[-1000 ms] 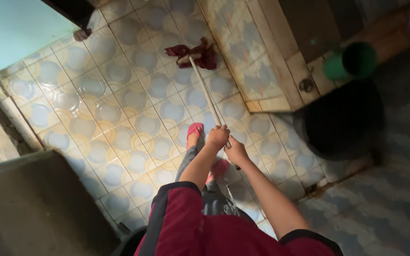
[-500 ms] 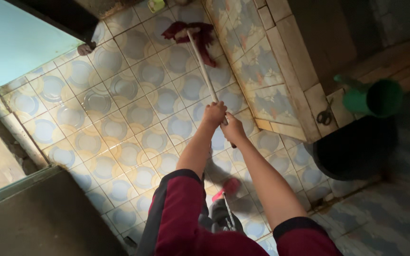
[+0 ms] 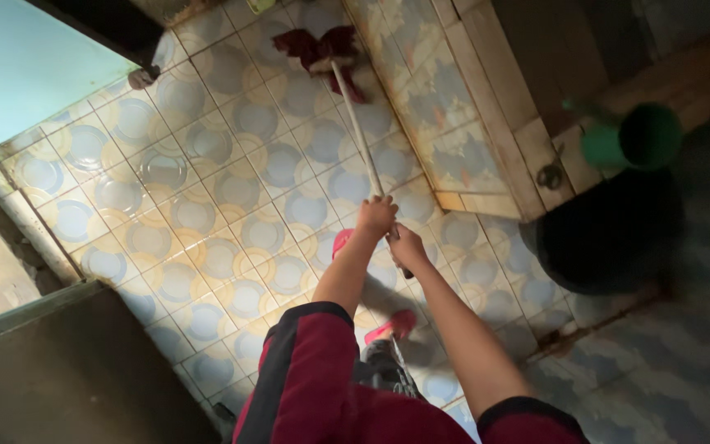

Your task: The person mops a tiled floor using a mop with a red head and a wooden handle.

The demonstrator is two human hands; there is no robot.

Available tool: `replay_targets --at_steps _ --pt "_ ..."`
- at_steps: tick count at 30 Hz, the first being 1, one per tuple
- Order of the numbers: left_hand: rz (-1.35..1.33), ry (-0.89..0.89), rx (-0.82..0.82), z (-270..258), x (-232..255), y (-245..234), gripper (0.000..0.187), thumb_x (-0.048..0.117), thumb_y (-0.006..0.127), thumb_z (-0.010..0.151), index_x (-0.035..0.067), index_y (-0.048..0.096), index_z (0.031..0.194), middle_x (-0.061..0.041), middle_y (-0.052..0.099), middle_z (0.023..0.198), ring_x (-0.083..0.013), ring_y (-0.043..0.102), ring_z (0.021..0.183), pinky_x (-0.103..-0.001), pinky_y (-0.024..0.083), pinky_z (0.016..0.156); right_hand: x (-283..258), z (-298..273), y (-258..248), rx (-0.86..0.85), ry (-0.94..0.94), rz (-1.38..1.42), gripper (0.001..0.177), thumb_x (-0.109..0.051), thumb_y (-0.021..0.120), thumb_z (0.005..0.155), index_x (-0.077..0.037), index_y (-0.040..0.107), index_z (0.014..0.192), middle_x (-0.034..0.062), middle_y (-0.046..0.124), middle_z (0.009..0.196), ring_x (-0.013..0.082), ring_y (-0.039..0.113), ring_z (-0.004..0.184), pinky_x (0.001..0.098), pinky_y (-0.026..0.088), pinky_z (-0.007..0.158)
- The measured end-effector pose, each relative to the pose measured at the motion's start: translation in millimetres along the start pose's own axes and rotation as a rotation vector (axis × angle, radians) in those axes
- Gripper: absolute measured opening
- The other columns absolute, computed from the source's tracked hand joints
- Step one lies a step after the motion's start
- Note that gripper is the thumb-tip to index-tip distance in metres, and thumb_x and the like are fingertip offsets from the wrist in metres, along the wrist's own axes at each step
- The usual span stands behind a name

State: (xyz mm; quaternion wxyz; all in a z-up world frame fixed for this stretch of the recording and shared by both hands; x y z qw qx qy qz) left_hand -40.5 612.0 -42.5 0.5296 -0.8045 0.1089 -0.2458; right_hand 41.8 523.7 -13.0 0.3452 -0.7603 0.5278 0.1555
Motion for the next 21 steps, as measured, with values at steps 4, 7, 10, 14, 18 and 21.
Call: replay_targets --at_steps 4,7,10,14,18,21 --pt "-0.01 0.049 0.01 -41 59 33 0.023 0.031 0.076 0.083 0.018 0.074 0.102 -0.003 0.064 0.119 -0.0297 0.059 0.118 -0.048 0.051 0.089 60 -53 -8 -0.089 0.133 0.289 0.02 -0.027 0.061 0.101 -0.007 0.06 0.098 0.0037 0.048 0.058 0.0159 0.046 0.043 0.0363 0.039 0.04" --pt "-0.021 0.067 -0.006 -70 105 54 0.022 0.031 0.075 0.084 0.019 0.074 0.102 -0.002 0.064 0.118 -0.0307 0.058 0.119 -0.048 0.05 0.09 107 -87 -27 -0.031 0.16 0.131 0.024 -0.033 0.059 0.102 -0.01 0.065 0.097 0.0046 0.053 0.057 0.0158 0.05 0.043 0.0346 0.044 0.041" --pt "-0.021 0.094 -0.024 -95 151 74 0.023 0.033 0.075 0.085 0.018 0.074 0.103 -0.003 0.064 0.118 -0.0325 0.058 0.119 -0.048 0.05 0.09 160 -114 -42 -0.023 0.18 0.13 0.02 -0.03 0.062 0.099 -0.01 0.065 0.098 0.0021 0.054 0.058 0.0147 0.051 0.044 0.0348 0.045 0.041" --pt "-0.044 0.144 -0.034 -134 206 106 0.024 0.034 0.074 0.086 0.018 0.075 0.104 -0.004 0.064 0.119 -0.0335 0.057 0.119 -0.048 0.05 0.091 230 -144 -54 0.041 0.083 0.0 0.028 -0.034 0.069 0.093 -0.007 0.068 0.098 0.0104 0.064 0.066 0.0234 0.062 0.053 0.0402 0.051 0.051" --pt "-0.082 0.152 -0.137 -174 261 142 0.024 0.035 0.073 0.087 0.018 0.075 0.104 -0.004 0.064 0.12 -0.0351 0.056 0.118 -0.049 0.049 0.089 283 -186 -69 0.126 0.005 -0.306 0.04 -0.046 0.069 0.089 -0.007 0.07 0.097 0.0183 0.072 0.085 0.0366 0.071 0.079 0.047 0.055 0.071" --pt "-0.09 0.197 -0.092 -202 302 156 0.023 0.035 0.073 0.086 0.018 0.076 0.102 -0.004 0.066 0.117 -0.0335 0.057 0.118 -0.049 0.049 0.091 319 -221 -80 0.122 0.035 -0.327 0.039 -0.046 0.062 0.091 -0.009 0.07 0.1 0.0201 0.072 0.096 0.0416 0.069 0.093 0.05 0.055 0.08"
Point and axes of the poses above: each hand's wrist, its own z-axis towards the middle knuckle, its own y-axis out of the palm, x = y × z, the point moved 7 cm from there along z, towards the middle knuckle
